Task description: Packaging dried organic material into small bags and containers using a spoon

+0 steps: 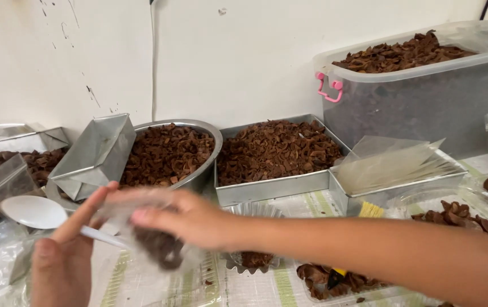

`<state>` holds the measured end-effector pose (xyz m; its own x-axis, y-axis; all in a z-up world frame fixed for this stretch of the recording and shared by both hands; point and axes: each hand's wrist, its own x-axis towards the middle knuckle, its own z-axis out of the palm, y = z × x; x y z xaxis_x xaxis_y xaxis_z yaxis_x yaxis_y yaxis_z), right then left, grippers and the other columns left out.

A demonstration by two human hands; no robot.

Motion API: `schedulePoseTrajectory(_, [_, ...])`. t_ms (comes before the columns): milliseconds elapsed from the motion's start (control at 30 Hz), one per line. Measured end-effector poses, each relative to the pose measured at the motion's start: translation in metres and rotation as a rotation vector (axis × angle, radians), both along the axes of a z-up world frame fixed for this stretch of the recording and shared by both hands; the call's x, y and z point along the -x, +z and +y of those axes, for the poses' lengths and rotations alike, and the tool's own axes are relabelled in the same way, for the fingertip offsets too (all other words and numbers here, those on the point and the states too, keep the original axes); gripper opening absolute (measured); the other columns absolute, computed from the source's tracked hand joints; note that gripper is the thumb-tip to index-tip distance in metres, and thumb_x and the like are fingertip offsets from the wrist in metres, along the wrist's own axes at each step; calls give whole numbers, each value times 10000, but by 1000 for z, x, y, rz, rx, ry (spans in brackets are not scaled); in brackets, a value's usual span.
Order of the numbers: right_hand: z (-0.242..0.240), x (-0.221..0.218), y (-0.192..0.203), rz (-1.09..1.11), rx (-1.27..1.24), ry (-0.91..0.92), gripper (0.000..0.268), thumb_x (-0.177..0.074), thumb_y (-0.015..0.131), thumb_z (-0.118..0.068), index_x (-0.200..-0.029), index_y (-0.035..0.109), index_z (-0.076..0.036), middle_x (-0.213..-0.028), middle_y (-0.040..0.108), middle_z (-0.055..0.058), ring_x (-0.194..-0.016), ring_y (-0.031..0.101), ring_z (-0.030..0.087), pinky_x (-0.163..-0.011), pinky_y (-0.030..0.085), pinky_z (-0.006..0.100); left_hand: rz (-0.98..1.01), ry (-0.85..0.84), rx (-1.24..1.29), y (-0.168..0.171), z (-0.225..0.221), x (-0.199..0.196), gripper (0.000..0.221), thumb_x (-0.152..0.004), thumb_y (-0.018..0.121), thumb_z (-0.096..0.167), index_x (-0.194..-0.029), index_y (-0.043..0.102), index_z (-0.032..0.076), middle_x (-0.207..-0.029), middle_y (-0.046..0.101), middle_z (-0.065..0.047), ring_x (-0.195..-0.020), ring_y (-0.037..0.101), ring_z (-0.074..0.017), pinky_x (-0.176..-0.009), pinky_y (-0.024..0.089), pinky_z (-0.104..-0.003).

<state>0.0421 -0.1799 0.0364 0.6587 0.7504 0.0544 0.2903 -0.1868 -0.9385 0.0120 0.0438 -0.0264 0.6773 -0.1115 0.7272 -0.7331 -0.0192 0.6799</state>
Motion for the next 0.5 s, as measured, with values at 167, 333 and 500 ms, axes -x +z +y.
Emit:
schedulePoseTrajectory(167, [-67,3,51,27,-656,-172,514,-1040,427,-92,-1546,387,-173,-1223,730,261,-1047,758,350,-979,649,442,65,289,81,11,6,4,917,-961,269,716,-1379,535,-56,-1524,563,-231,-1418,559,-360,-1101,472,-465])
schedulePoseTrajectory(333, [-195,-3,108,-127,-578,-705,459,-928,399,-297,-1364,521,-219,-1064,719,130,-980,708,276,-837,586,441,77,334,106,12,2,5,868,-985,255,653,-1360,544,-75,-1485,586,-248,-1340,602,-376,-1056,514,-476])
schedulePoseTrajectory(500, [-294,-39,123,-245,-422,-865,531,-837,388,-463,-1163,653,-138,-1098,709,71,-1006,693,219,-860,542,403,101,395,85,19,-4,9,866,-972,264,637,-1355,555,-83,-1453,608,-255,-1301,624,-375,-1011,521,-463])
